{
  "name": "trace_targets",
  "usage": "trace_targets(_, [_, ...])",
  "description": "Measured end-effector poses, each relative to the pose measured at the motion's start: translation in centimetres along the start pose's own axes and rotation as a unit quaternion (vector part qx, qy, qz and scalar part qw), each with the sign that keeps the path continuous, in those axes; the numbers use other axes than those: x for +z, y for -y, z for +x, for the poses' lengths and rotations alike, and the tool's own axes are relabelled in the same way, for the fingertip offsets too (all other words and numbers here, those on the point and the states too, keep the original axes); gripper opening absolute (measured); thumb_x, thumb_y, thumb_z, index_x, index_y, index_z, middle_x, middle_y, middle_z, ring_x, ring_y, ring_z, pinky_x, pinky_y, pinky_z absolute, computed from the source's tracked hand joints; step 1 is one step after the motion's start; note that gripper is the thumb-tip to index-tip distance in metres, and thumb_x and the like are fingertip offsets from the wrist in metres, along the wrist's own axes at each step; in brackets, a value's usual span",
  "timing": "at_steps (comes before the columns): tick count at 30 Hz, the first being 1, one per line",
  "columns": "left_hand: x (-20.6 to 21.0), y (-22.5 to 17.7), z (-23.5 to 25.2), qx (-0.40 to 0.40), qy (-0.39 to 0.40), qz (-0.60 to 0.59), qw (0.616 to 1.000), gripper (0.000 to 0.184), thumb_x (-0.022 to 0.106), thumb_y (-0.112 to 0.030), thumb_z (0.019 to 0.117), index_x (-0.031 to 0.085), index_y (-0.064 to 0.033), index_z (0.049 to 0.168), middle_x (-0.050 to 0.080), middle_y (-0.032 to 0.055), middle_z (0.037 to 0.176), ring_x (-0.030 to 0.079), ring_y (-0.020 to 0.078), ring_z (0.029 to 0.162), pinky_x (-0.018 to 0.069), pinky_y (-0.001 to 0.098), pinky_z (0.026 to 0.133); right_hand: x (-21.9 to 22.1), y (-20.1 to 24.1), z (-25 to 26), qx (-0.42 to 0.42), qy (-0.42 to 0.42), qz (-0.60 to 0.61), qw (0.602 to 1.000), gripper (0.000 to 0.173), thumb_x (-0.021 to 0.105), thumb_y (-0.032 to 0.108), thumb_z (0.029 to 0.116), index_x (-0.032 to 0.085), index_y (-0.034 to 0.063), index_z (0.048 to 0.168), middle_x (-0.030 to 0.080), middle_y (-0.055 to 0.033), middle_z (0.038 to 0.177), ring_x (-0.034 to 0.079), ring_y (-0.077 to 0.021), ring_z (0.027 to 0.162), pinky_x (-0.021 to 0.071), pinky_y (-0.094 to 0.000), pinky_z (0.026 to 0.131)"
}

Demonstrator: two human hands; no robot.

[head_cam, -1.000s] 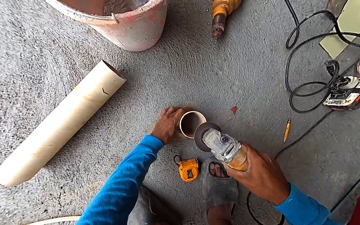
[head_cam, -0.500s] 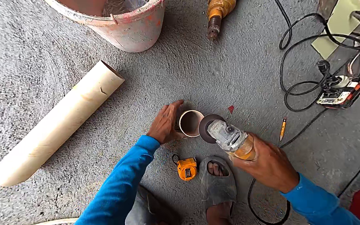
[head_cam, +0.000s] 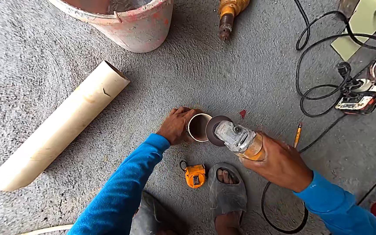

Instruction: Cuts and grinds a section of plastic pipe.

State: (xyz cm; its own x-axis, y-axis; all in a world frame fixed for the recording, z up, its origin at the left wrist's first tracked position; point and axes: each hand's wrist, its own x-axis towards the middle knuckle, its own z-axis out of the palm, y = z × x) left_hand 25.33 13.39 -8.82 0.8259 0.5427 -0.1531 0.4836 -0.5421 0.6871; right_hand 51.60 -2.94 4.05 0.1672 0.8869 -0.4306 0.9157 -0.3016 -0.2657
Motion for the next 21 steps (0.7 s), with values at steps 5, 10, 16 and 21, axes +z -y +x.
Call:
trace_targets(5, [1.9,-0.5,-0.6,-0.019,-0.079,0.010,0.997,0.102,0.093,-0.056,0.0555,0.057,-0.0148,0.142,0.070,0.0016,0.127,0.059,0.0245,0.125,0.0399,0.0511,0.107,1.1,0.0,-1.8,0.014,-0.002,0.020,1.000,0.072,0.075,0.060,0.0658,0.066,0.0110,0.117,0.070,-0.0044,0.084,0.070,-0.0247,0.075,0.0551,-0.0525,0.060])
trace_targets(10, [4.2,-1.3,-1.3,-0.036,-0.172,0.032,0.984,0.101,0.090,-0.058,0.0567,0.058,-0.0096,0.139,0.070,0.0063,0.126,0.061,0.0284,0.122,0.0408,0.0522,0.108,2.2,0.0,-3.0,0.016,-0.018,0.024,0.999,0.072,0.071,0.063,0.0684,0.067,0.0112,0.118,0.071,-0.0036,0.087,0.070,-0.0235,0.076,0.0550,-0.0505,0.060])
trace_targets(16, [6.8,-2.7,-2.1,-0.087,-0.255,0.046,0.962,0.104,0.089,-0.056,0.0562,0.055,-0.0045,0.140,0.069,0.0096,0.129,0.061,0.0319,0.124,0.0396,0.0515,0.112,3.5,0.5,-4.7,0.009,-0.038,0.020,0.999,0.080,0.069,0.063,0.0705,0.067,0.0046,0.124,0.074,-0.0104,0.092,0.072,-0.0292,0.079,0.0568,-0.0538,0.062])
trace_targets(21, [7.9,-3.9,-2.6,-0.133,-0.314,0.049,0.939,0.097,0.090,-0.050,0.0545,0.057,-0.0026,0.132,0.069,0.0141,0.121,0.063,0.0348,0.114,0.0442,0.0530,0.105,3.5,0.3,-5.8,-0.003,-0.049,0.026,0.998,0.077,0.069,0.063,0.0703,0.067,0.0063,0.123,0.074,-0.0088,0.092,0.073,-0.0269,0.078,0.0572,-0.0529,0.062])
